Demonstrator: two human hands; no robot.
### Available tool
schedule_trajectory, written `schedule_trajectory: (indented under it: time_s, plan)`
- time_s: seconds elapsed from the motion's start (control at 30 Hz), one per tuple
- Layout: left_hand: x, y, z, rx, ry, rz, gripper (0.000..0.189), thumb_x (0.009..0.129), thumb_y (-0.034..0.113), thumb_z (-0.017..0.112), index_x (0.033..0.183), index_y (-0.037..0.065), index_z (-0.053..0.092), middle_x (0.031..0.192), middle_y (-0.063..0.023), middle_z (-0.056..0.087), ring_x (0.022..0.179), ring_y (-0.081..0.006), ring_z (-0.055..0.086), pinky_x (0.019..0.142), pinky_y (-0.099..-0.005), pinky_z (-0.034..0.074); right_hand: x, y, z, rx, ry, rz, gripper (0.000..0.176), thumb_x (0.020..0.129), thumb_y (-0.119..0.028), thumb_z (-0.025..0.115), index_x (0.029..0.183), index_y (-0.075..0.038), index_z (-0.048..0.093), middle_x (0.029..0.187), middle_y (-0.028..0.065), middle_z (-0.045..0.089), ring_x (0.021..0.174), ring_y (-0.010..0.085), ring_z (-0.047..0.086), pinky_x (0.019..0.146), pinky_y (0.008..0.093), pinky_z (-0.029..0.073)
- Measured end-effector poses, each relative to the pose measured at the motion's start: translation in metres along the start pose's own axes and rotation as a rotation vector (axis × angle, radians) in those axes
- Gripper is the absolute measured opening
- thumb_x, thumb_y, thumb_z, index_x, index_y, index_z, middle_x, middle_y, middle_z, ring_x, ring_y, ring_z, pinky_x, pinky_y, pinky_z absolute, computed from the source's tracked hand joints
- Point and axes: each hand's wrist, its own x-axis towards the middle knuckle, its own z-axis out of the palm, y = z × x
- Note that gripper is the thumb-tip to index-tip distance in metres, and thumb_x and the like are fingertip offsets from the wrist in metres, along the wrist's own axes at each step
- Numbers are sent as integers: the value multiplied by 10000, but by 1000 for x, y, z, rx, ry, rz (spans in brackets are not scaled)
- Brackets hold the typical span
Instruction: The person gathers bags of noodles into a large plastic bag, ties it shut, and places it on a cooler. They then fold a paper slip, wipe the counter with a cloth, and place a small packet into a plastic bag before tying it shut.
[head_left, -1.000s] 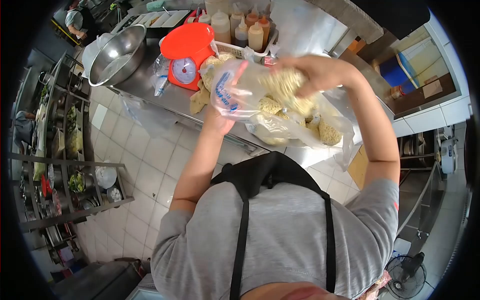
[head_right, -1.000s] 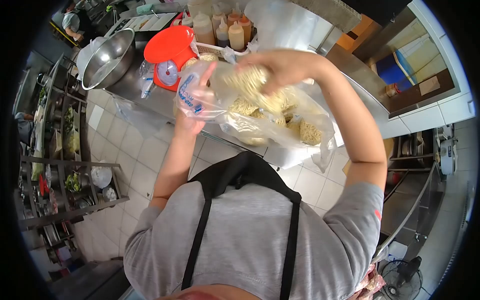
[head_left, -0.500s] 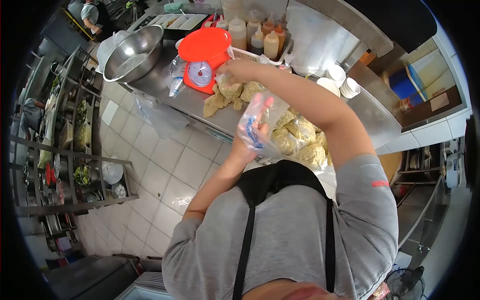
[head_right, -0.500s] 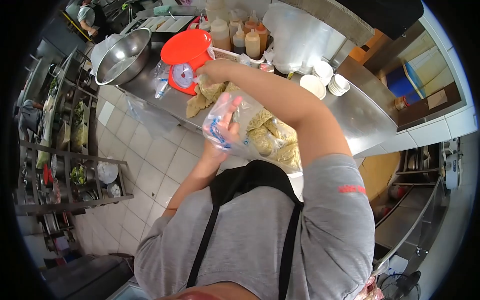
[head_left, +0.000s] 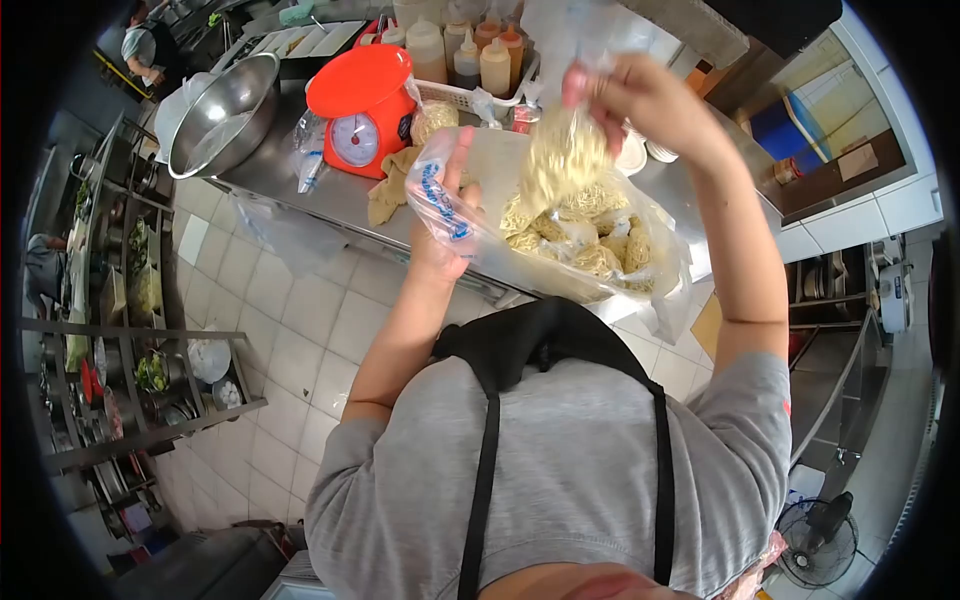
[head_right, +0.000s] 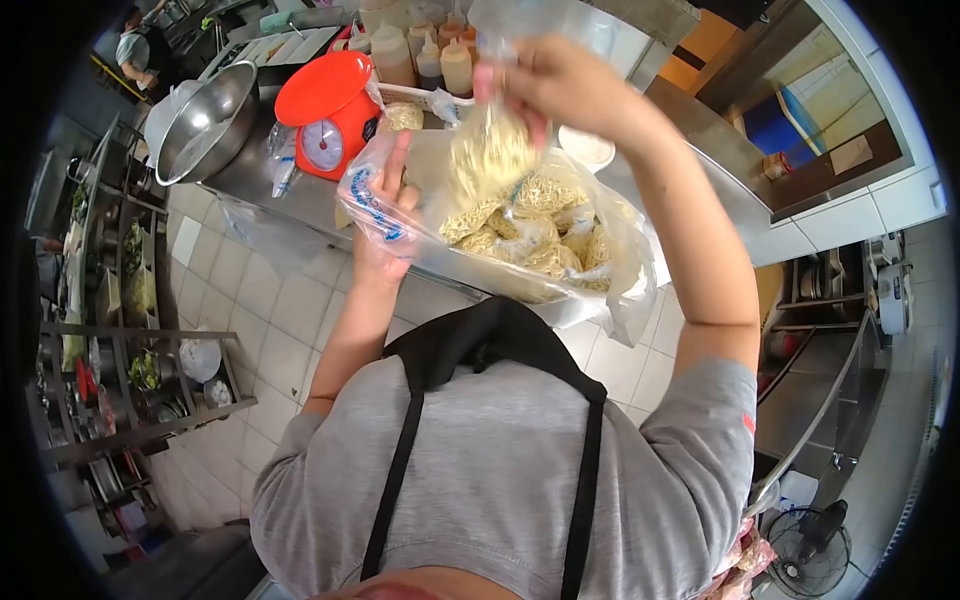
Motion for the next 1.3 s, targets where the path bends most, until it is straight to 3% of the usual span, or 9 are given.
schedule_trajectory:
  time_s: [0.1, 0.23, 0.37, 0.57, 0.63, 0.67, 0.93, 1.03, 1.3]
  plan:
    - [-2, -2, 6, 34, -45, 16, 619, 828, 120, 592, 1382, 123, 317, 1460, -62, 290, 519, -48, 288, 433, -160, 281, -4, 33, 23, 147, -240, 17, 201, 897, -114, 465, 972, 0, 612, 634, 85, 593, 586, 112, 611, 591, 269, 503]
    - [-19, -9, 6, -57, -76, 13, 651, 813, 61, 579, 1395, 113, 291, 1444, -91, 310, 522, -45, 289, 447, -154, 275, 66, 67, 24, -301, 118, -145, 255, 890, -131, 450, 1065, 8, 573, 752, 107, 615, 667, 147, 625, 624, 272, 506]
    - [-29, -9, 0, 80, -71, 64, 628, 833, 71, 559, 1397, 128, 288, 1443, -76, 308, 512, -53, 314, 421, -153, 291, 162, 104, 74, -555, -247, 638, 359, 860, -329, 539, 922, 7, 649, 794, 127, 670, 757, 221, 658, 688, 333, 522]
    - [-35, -3, -5, -241, 60, -13, 661, 809, 82, 600, 1392, 172, 301, 1436, -25, 318, 526, -59, 333, 413, -149, 319, 195, 172, 136, -921, -38, 187, 358, 829, -356, 566, 942, -29, 661, 875, 164, 666, 635, 279, 661, 561, 377, 535]
    - [-37, -3, -5, -224, 67, -19, 693, 789, 95, 634, 1391, 172, 301, 1445, -23, 303, 538, -55, 347, 414, -151, 324, 198, 180, 133, -773, 84, 239, 320, 838, -286, 556, 986, -20, 655, 989, 162, 654, 873, 282, 653, 718, 369, 527]
    - [-37, -2, -5, -224, 68, -19, 693, 789, 95, 634, 1391, 172, 301, 1445, -23, 303, 538, -55, 347, 414, -151, 324, 194, 165, 127, -520, 51, 286, 238, 871, -244, 505, 962, -47, 603, 713, 126, 623, 502, 227, 609, 449, 354, 496]
    - [-19, -3, -6, -80, -48, 26, 684, 790, 92, 627, 1390, 161, 306, 1449, -58, 287, 537, -47, 370, 401, -142, 329, 103, 21, -3, 292, 52, -151, 261, 925, -262, 503, 897, -18, 591, 627, 32, 570, 487, 127, 560, 449, 267, 476]
    - [-17, -1, 5, -166, 1, -15, 648, 800, 97, 619, 1377, 154, 332, 1447, -71, 286, 526, -48, 374, 369, -148, 327, 82, 30, -25, 290, -32, -93, 265, 913, -261, 520, 1028, -64, 654, 817, 148, 679, 678, 281, 666, 617, 431, 526]
    - [-30, -3, -3, -131, 13, -16, 628, 809, 110, 611, 1372, 134, 335, 1433, -69, 303, 529, -55, 369, 358, -152, 327, 117, 90, 35, 179, -43, 1, 280, 909, -238, 530, 897, 35, 593, 697, 84, 601, 572, 142, 595, 553, 289, 520]
